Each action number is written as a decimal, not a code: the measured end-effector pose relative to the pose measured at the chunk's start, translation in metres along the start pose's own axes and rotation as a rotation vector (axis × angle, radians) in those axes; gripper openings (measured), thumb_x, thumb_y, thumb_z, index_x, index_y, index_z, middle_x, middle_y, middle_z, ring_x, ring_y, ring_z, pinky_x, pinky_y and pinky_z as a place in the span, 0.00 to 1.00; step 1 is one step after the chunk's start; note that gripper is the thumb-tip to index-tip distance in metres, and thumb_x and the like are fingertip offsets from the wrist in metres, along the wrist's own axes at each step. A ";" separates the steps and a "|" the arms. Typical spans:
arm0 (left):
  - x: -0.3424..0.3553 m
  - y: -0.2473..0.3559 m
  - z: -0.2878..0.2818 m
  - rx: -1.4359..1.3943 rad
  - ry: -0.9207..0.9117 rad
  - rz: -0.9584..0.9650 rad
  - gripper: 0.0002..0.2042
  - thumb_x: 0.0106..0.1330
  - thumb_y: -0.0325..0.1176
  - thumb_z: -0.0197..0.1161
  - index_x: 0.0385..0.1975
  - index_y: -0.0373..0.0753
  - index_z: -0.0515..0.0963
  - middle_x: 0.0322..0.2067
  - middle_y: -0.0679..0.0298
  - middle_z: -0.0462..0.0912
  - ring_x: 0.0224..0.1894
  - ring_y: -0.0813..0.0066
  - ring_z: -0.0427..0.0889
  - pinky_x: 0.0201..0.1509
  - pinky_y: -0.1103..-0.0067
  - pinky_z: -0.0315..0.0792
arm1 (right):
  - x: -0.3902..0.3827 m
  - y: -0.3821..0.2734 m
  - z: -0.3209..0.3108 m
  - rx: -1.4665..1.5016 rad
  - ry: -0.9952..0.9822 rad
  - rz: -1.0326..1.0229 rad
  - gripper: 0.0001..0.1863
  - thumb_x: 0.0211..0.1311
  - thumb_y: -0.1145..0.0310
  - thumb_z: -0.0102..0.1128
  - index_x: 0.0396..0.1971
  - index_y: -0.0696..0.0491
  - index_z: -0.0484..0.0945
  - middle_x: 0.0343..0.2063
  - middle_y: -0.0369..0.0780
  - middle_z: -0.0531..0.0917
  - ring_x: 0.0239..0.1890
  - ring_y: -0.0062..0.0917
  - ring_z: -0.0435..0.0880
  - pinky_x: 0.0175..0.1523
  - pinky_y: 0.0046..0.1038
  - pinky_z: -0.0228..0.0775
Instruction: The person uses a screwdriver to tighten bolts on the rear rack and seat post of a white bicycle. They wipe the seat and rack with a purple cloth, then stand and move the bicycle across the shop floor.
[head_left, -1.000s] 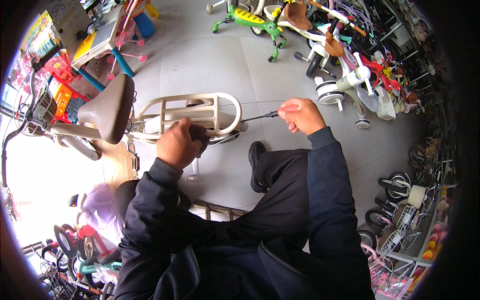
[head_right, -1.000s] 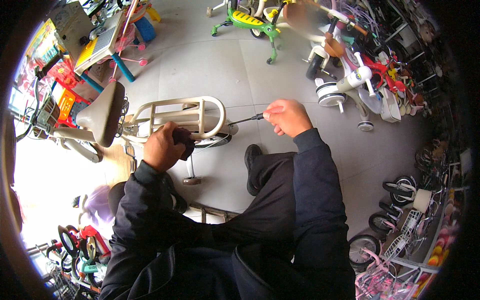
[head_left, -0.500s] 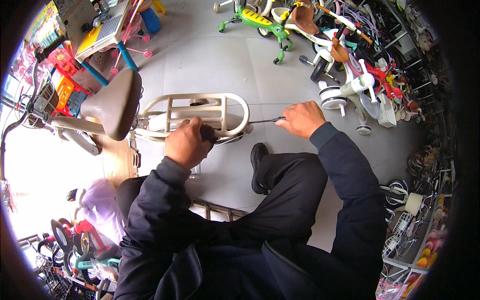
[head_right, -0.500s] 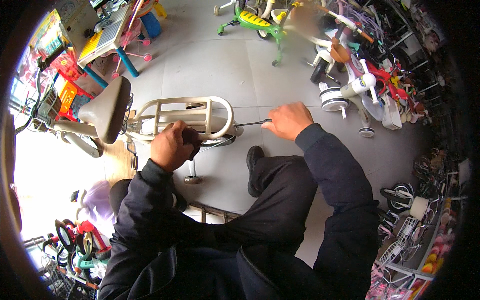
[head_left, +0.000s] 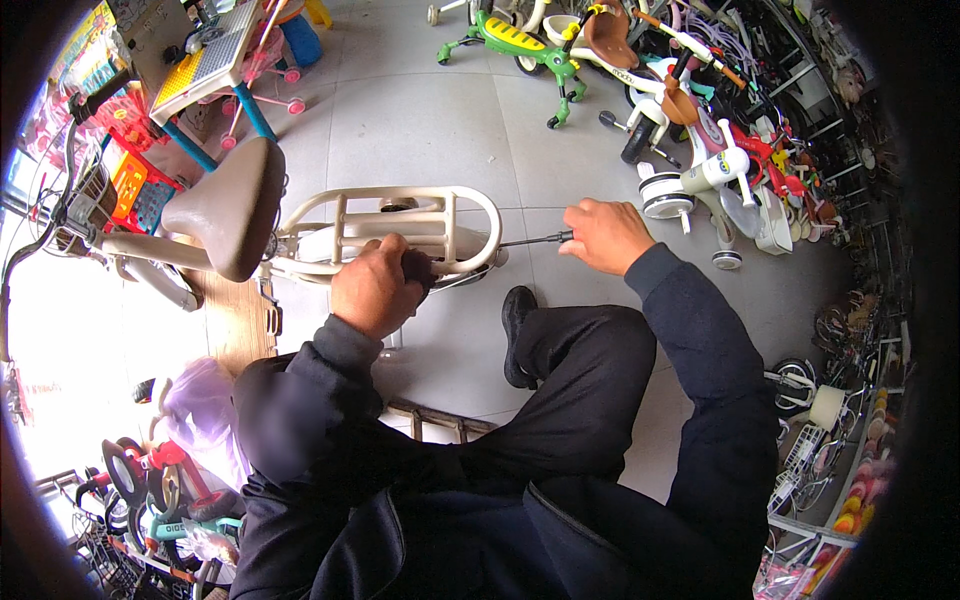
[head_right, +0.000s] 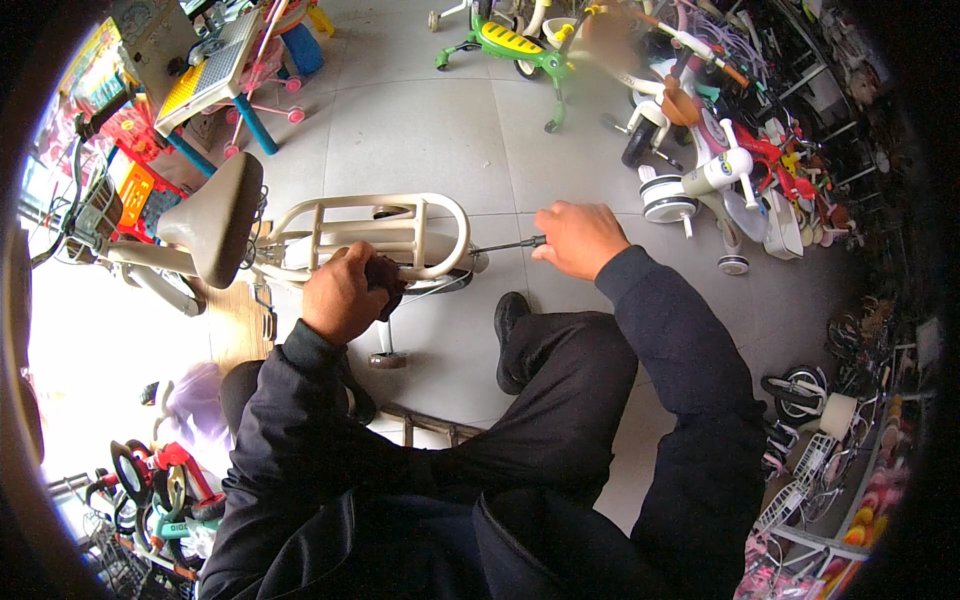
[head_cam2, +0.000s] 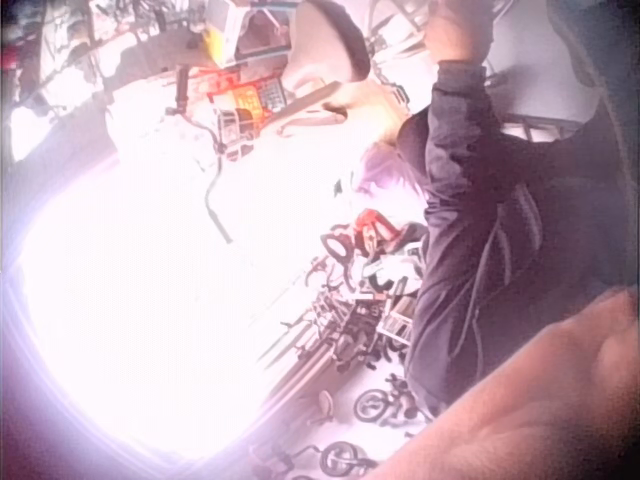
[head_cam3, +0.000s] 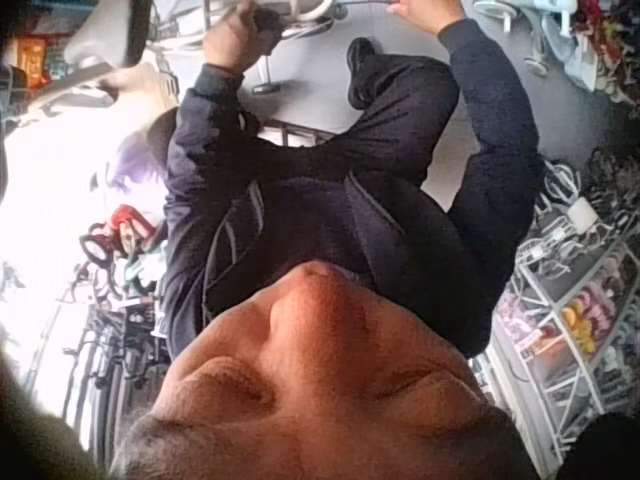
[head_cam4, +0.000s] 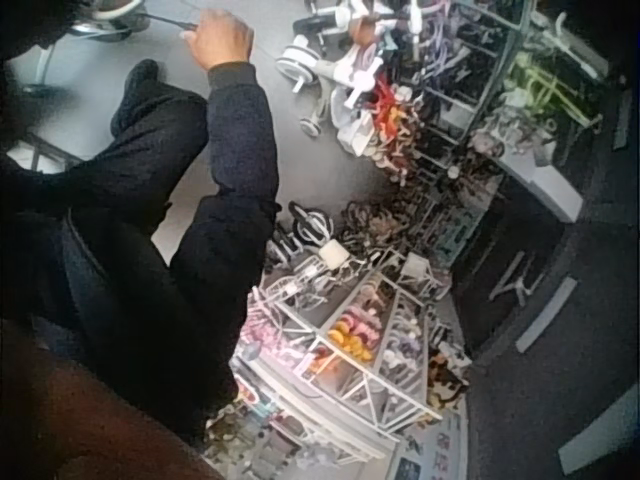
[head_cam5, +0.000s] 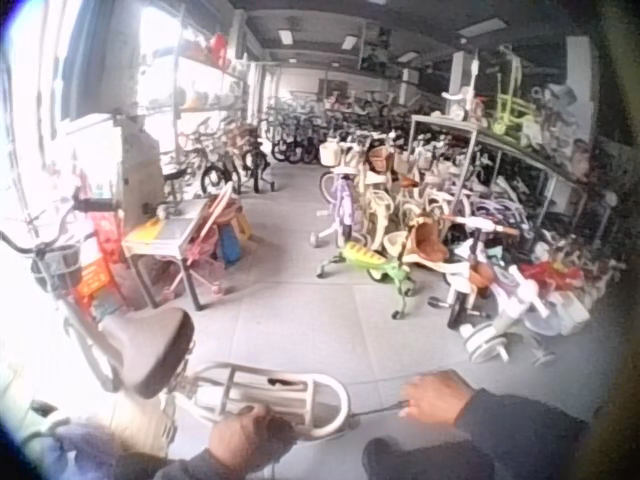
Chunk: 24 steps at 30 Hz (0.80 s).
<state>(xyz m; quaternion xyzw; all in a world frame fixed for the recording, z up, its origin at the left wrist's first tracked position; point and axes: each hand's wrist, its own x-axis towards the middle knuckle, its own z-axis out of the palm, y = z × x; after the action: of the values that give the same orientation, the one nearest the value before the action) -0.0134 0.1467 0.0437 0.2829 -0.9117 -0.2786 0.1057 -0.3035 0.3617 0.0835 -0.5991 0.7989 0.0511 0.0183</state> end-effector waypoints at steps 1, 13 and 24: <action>0.000 0.000 0.000 -0.001 0.001 0.002 0.15 0.55 0.36 0.71 0.40 0.40 0.79 0.38 0.53 0.86 0.37 0.49 0.87 0.42 0.60 0.82 | -0.001 -0.001 0.002 -0.030 0.071 -0.065 0.26 0.64 0.42 0.65 0.29 0.53 0.84 0.28 0.44 0.85 0.34 0.44 0.86 0.43 0.47 0.77; 0.005 0.004 0.003 0.030 -0.001 -0.008 0.17 0.53 0.36 0.71 0.42 0.40 0.79 0.39 0.53 0.86 0.38 0.48 0.87 0.43 0.59 0.82 | 0.015 -0.008 -0.027 0.113 -0.370 0.190 0.27 0.69 0.45 0.61 0.30 0.57 0.88 0.31 0.51 0.88 0.39 0.49 0.88 0.50 0.48 0.79; 0.008 0.006 -0.002 -0.013 -0.034 -0.029 0.17 0.53 0.32 0.70 0.45 0.41 0.81 0.39 0.53 0.87 0.42 0.49 0.88 0.47 0.63 0.82 | -0.006 -0.004 -0.012 0.159 -0.163 0.390 0.28 0.64 0.44 0.65 0.25 0.58 0.87 0.25 0.53 0.85 0.35 0.51 0.86 0.46 0.48 0.77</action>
<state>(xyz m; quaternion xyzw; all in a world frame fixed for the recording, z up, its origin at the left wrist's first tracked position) -0.0223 0.1455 0.0492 0.2905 -0.9074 -0.2908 0.0881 -0.2972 0.3646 0.0954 -0.4240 0.8969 0.0386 0.1196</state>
